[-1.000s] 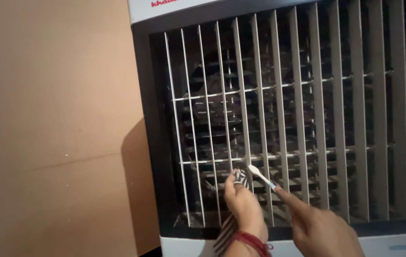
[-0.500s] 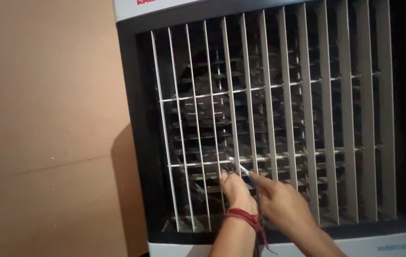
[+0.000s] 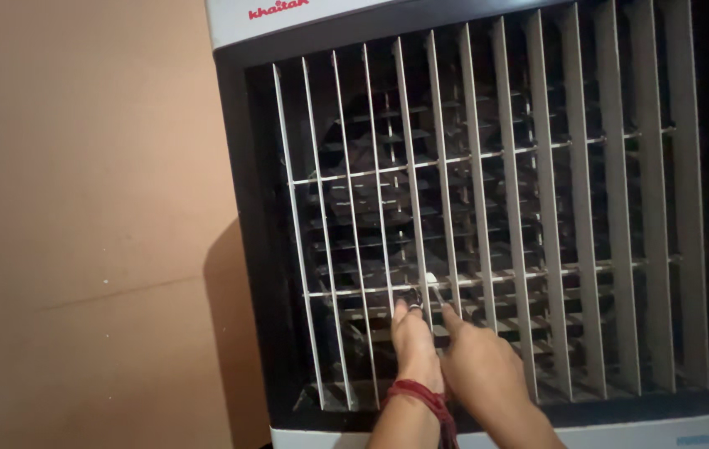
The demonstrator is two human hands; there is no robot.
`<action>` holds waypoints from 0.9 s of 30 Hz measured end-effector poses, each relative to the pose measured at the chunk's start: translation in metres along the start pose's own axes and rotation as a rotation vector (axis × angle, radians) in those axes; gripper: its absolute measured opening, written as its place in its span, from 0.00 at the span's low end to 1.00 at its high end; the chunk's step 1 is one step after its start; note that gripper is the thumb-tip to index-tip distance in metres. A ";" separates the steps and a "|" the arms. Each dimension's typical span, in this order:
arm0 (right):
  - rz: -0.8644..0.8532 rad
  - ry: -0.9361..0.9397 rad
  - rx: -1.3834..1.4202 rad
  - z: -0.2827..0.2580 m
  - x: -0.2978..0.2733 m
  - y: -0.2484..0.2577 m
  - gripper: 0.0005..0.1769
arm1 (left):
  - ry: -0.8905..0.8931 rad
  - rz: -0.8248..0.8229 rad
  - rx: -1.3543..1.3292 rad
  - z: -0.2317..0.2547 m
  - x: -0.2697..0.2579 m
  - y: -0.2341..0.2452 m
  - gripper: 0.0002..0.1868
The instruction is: The person uses a toothbrush to scrub the vertical bars and horizontal crossbars of a black air cooler grill. The person repeatedly scrubs different sections of the grill, moving from the center to the sides and top to bottom, to remove dust and debris.
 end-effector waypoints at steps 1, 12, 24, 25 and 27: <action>-0.026 -0.047 0.097 0.003 0.003 -0.004 0.30 | 0.040 0.009 0.021 0.000 -0.005 0.002 0.26; -0.122 -0.008 -0.152 0.004 -0.010 0.013 0.36 | -0.013 -0.052 -0.013 -0.011 0.015 -0.003 0.29; -0.442 -0.194 0.251 0.072 -0.046 -0.006 0.27 | 0.019 -0.140 0.283 -0.004 -0.035 0.039 0.24; -0.483 -0.249 0.289 0.085 -0.052 -0.008 0.27 | 0.016 -0.120 0.335 0.000 -0.040 0.045 0.26; -0.496 -0.272 0.327 0.109 -0.060 -0.012 0.27 | 0.019 -0.082 0.440 0.007 -0.053 0.064 0.30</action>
Point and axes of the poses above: each hand's wrist, its own x-axis towards the middle knuckle, its own y-axis out of the back of the hand, z = x × y, the point moved 10 cm from there along x, towards the middle knuckle, and after that the axes turned 3 degrees about z, right-handed, at the moved point
